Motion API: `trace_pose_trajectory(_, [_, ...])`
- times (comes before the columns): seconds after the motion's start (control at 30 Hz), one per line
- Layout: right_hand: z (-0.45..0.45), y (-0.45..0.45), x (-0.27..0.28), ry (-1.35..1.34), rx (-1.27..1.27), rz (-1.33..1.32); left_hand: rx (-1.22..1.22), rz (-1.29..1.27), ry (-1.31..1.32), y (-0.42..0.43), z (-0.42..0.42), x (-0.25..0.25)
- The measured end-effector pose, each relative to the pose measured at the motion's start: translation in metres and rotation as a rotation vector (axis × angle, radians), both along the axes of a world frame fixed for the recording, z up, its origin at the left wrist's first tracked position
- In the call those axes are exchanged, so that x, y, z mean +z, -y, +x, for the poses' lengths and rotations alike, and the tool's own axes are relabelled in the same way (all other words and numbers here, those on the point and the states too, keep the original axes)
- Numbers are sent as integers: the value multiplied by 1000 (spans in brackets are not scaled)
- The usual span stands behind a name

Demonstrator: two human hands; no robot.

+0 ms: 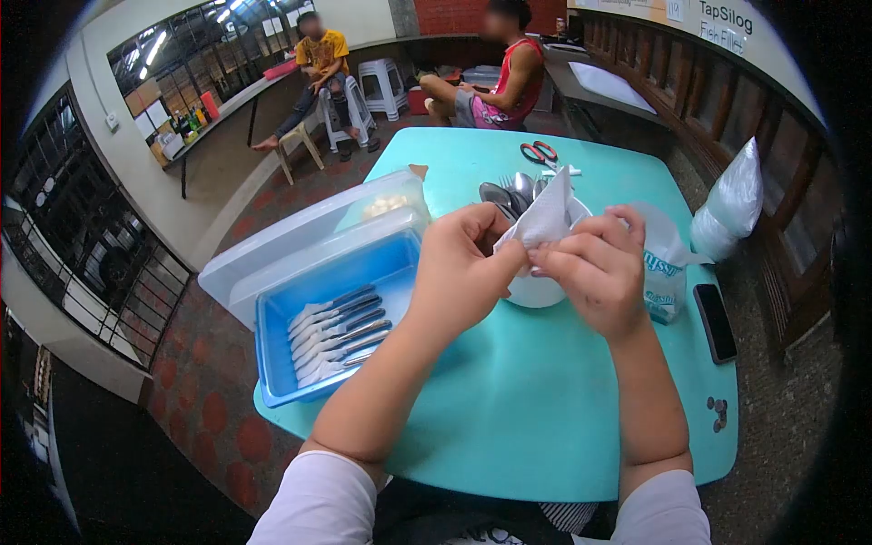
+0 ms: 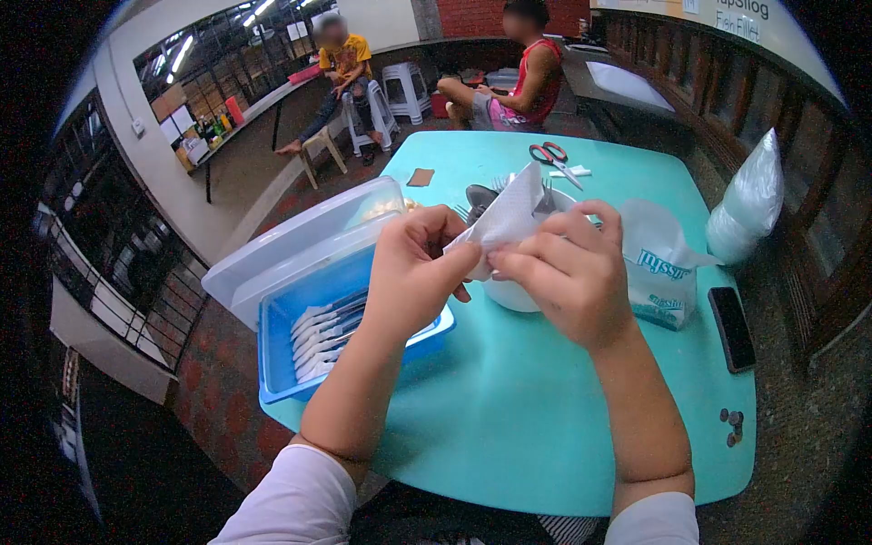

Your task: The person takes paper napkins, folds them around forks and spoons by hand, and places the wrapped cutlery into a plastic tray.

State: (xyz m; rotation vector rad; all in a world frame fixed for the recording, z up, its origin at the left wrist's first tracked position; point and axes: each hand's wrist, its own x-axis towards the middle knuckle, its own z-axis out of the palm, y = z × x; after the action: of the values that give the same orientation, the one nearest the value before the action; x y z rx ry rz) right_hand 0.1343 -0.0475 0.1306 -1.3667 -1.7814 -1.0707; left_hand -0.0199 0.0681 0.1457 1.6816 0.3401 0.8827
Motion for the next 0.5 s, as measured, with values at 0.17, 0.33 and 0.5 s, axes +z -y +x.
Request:
trace_pose_trajectory(0.17, [-5, 0, -5, -223, -65, -55, 77, 199, -114, -3, -1, -4])
trace_pose_trajectory(0.33, [-13, 5, 19, -252, 21, -234, -39, 259, -276, -3, -7, -2])
trace_pose_trajectory(0.5, [-5, 8, 18, -259, 38, -400, -96, 291, -321, -2, -12, 3])
